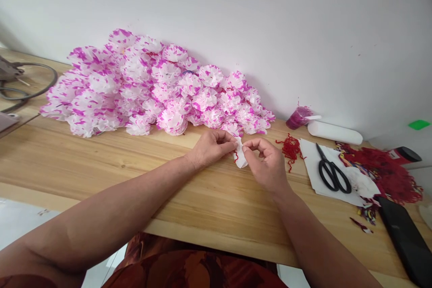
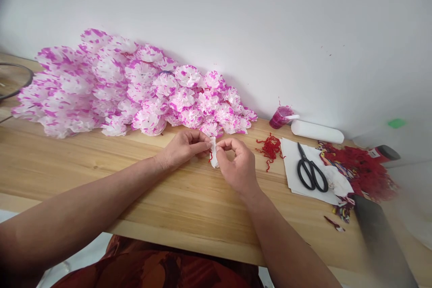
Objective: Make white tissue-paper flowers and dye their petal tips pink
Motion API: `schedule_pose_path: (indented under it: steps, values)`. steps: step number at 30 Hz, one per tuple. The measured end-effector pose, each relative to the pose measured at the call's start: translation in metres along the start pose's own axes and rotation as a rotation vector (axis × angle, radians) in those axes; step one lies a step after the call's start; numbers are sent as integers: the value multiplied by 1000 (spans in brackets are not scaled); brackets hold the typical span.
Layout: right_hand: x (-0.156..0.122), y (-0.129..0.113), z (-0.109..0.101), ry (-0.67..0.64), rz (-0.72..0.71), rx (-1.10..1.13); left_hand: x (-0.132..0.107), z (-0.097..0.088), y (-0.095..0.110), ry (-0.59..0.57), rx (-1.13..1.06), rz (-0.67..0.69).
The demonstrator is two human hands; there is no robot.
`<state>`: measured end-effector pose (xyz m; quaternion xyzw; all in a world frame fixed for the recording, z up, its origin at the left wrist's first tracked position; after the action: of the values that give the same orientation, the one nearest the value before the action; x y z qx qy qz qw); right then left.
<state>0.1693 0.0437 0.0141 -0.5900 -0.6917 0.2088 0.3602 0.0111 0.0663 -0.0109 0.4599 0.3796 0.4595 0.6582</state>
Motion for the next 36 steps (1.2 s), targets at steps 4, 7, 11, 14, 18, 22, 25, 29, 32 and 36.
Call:
schedule_pose_path:
  steps: [4, 7, 11, 14, 18, 22, 25, 29, 32, 36]
  values:
    - [-1, -1, 1, -12, 38, 8, -2, 0, 1, 45, 27, 25]
    - [-1, -2, 1, -1, 57, 12, -1, 0, 1, 65, -8, 68]
    - [-1, 2, 2, 10, 94, 43, -1, 2, 2, 25, -19, 148]
    - [-1, 1, 2, 13, 90, 43, -2, 2, 4, 27, 138, 197]
    - [-2, -5, -1, 62, 30, -62, -4, 2, 6, 54, 295, 182]
    - [-4, -9, -4, 132, -57, -168, -7, 4, 7, 65, 336, 171]
    - [-5, -10, -5, 176, -114, -218, -8, 5, 7, 58, 329, 166]
    - [-7, -12, -5, 183, -197, -244, -8, 7, 5, 37, 300, 126]
    - [-6, -14, -3, 144, -218, -212, -7, 7, 3, 11, 252, 60]
    - [-5, -13, -3, 115, -208, -201, -8, 6, 3, 2, 168, 5]
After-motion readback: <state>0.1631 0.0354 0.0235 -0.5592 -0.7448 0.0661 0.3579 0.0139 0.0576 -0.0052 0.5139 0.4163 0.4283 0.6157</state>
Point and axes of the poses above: each hand's wrist, its own x-axis towards the middle knuckle, its own z-axis out of the palm, y = z × x, the point moved 5 cm from there along x, towards the middle knuckle, and after that the axes turned 12 degrees about -x, right-handed, at the moved point
